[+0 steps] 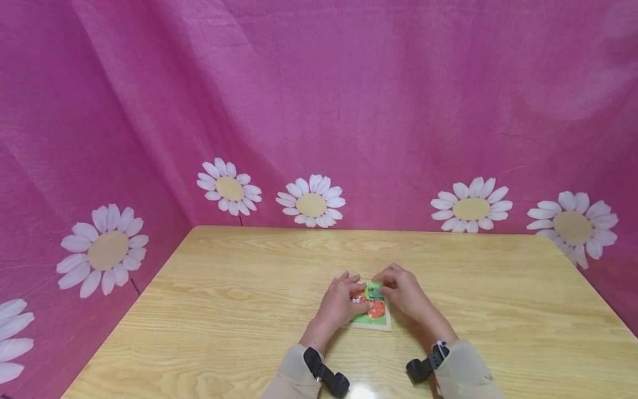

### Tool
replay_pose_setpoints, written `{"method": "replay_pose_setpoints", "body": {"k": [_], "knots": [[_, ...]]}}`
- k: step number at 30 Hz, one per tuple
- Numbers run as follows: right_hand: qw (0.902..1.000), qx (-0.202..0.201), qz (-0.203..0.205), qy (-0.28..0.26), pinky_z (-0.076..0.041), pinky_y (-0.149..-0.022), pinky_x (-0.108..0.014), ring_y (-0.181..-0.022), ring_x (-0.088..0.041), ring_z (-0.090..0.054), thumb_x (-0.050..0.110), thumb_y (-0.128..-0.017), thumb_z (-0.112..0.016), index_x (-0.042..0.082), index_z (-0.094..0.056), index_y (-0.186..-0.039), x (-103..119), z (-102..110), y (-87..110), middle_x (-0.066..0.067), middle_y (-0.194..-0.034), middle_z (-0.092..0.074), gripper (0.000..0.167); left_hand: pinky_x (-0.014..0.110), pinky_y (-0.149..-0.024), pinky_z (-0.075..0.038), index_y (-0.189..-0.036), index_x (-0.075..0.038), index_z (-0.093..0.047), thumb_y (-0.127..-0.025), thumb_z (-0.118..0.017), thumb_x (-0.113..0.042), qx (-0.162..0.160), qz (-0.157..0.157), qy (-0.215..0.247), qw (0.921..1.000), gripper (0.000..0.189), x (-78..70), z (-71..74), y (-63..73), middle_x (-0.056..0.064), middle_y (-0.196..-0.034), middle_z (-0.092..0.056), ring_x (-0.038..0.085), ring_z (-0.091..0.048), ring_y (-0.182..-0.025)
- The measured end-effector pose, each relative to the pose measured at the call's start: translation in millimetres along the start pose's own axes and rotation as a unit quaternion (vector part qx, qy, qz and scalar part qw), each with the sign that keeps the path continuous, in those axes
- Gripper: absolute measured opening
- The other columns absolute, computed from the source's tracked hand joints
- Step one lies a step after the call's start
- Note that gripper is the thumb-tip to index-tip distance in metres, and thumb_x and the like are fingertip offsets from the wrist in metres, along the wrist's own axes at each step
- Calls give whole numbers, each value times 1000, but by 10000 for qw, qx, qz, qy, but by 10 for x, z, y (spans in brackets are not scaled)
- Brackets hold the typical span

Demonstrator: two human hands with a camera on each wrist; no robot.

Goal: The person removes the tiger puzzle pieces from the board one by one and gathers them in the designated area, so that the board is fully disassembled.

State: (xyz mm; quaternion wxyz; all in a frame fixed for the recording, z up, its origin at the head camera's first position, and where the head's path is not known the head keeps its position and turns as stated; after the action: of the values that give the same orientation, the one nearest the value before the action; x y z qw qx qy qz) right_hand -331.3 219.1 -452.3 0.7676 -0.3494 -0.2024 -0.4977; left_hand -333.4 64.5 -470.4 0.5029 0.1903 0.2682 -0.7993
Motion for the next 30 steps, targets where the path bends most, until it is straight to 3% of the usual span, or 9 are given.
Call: {"method": "replay_pose_setpoints", "body": {"k": [9, 14, 24, 30], "knots": [[9994, -262, -106, -219, -55, -78, -31, -92, -25, -62, -16, -86, -68, 0, -75, -99, -52, 67, 24, -7, -96, -65, 22, 47, -114, -32, -119, -10, -75, -80, -87, -30, 48, -59, -92, 9999, 45, 0, -7, 4, 6, -132, -64, 26, -46, -135], [9990, -238, -122, -355, -54, -77, -27, -92, -26, -62, -15, -86, -68, -1, -75, -99, -52, 80, 25, -7, -96, -65, 21, 47, -114, -32, -120, -11, -75, -81, -86, -31, 84, -20, -110, 9999, 45, 1, -1, 0, 6, -132, -64, 26, -46, -136], [9984, -217, -273, -449, -56, -84, -39, -98, -30, -62, -15, -87, -67, -1, -75, -101, -98, 114, 55, -9, -99, -65, 21, 47, -115, -30, -120, -10, -75, -81, -85, -32, 93, 41, -15, 9999, 45, 2, -6, 6, 6, -133, -63, 27, -45, -136], [9986, -176, -343, -354, -56, -85, -37, -99, -29, -62, -15, -88, -66, -1, -75, -102, -130, 157, 83, -10, -101, -66, 22, 46, -115, -30, -120, -11, -75, -81, -86, -32, 86, 42, -69, 9999, 46, -10, 1, 9, 5, -133, -63, 26, -45, -136]]}}
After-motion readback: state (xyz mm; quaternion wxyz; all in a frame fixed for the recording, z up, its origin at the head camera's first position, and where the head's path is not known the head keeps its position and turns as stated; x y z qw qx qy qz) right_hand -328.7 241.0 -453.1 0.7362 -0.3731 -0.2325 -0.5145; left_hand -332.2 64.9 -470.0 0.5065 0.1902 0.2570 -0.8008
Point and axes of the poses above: each hand's wrist, its own y-axis away from the middle knuckle, its own z-axis out of the back of the hand, x = y × z, the point moved 5 cm from there along -y, towards the middle knuckle
